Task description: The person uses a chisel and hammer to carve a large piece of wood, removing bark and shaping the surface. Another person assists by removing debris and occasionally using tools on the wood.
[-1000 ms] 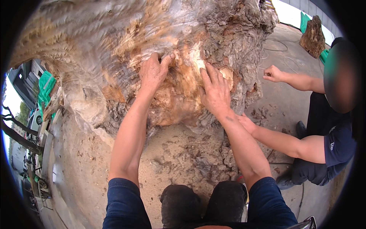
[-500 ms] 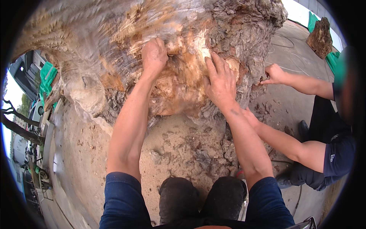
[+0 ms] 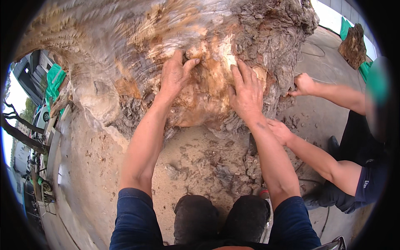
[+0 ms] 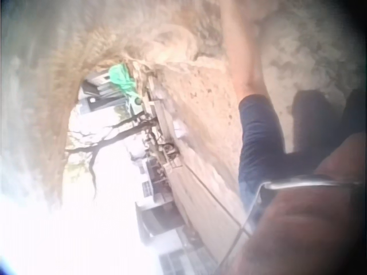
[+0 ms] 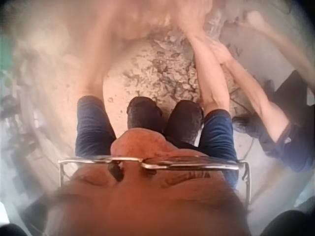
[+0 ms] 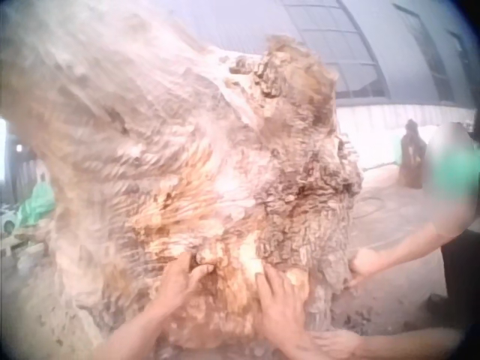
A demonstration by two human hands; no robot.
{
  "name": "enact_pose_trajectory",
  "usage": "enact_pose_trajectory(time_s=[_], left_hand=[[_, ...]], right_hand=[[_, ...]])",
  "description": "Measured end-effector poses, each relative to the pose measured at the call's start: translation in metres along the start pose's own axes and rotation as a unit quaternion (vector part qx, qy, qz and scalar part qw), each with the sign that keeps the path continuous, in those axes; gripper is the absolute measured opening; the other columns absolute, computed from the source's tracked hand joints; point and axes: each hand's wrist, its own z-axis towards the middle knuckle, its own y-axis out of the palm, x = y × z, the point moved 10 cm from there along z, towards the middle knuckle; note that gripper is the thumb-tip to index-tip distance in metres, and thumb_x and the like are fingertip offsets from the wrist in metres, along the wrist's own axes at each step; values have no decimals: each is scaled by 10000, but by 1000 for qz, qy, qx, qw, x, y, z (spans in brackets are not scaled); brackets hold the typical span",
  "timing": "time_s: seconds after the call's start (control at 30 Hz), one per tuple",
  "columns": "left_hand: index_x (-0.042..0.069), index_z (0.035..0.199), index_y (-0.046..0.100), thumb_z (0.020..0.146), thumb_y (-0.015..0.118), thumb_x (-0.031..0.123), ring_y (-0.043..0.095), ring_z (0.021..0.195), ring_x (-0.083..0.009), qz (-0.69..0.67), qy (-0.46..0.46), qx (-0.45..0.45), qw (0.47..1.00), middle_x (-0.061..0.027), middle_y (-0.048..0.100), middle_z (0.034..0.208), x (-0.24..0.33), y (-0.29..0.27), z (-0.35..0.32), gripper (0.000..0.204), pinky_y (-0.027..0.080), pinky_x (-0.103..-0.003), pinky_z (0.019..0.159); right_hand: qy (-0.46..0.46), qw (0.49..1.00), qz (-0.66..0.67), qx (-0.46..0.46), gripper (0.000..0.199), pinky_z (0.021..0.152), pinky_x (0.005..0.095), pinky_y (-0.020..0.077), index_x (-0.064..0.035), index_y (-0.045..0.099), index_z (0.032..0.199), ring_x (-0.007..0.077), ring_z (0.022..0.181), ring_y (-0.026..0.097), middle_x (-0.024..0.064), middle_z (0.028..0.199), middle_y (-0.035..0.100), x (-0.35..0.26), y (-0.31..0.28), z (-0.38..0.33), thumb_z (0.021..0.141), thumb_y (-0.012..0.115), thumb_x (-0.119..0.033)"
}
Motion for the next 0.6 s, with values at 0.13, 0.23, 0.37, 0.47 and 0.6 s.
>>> enact_pose_trajectory(time_s=[0.13, 0.23, 0.37, 0.47, 0.6], left_hand=[[-72, 1250, 632, 1016, 702, 176, 679, 618, -141, -202, -77, -33, 976, -123, 742, 889, -13, 4, 1, 347, 539, -305, 540], [-70, 1237, 635, 1042, 650, 133, 675, 616, -145, -339, -117, 11, 933, -134, 738, 886, -16, 9, -7, 283, 544, -277, 541], [-64, 1178, 642, 1071, 577, 123, 653, 581, -136, -447, -247, 73, 856, -149, 729, 869, -9, 68, -87, 225, 526, -272, 513], [-52, 1157, 636, 1064, 563, 87, 660, 607, -126, -361, -323, -151, 862, -138, 725, 896, 14, 120, -179, 182, 531, -266, 539], [-17, 1164, 641, 1034, 611, 71, 672, 697, -105, -251, -248, -25, 935, -112, 706, 1037, -16, 70, -241, 160, 539, -259, 568]], right_hand=[[2, 1000, -7, -7, 613, 1094, 515, 457, -68, 524, 1441, 351, 1407, 473, 148, 1535, 486, -2, 4, -2, 866, 734, -92], [-14, 1000, -13, 10, 627, 1095, 508, 460, -63, 523, 1448, 359, 1387, 492, 148, 1527, 494, -5, 0, 0, 859, 734, -87], [-21, 999, -17, 26, 609, 1062, 489, 490, -80, 556, 1439, 337, 1337, 545, 112, 1505, 534, 0, -3, 0, 859, 744, -95], [-39, 998, -25, 42, 610, 1037, 494, 506, -86, 557, 1442, 336, 1313, 567, 107, 1502, 539, 5, 1, -4, 859, 740, -95], [-44, 997, -24, 50, 602, 1019, 499, 525, -74, 563, 1439, 338, 1284, 592, 117, 1488, 554, -2, 2, -4, 864, 737, -107]])
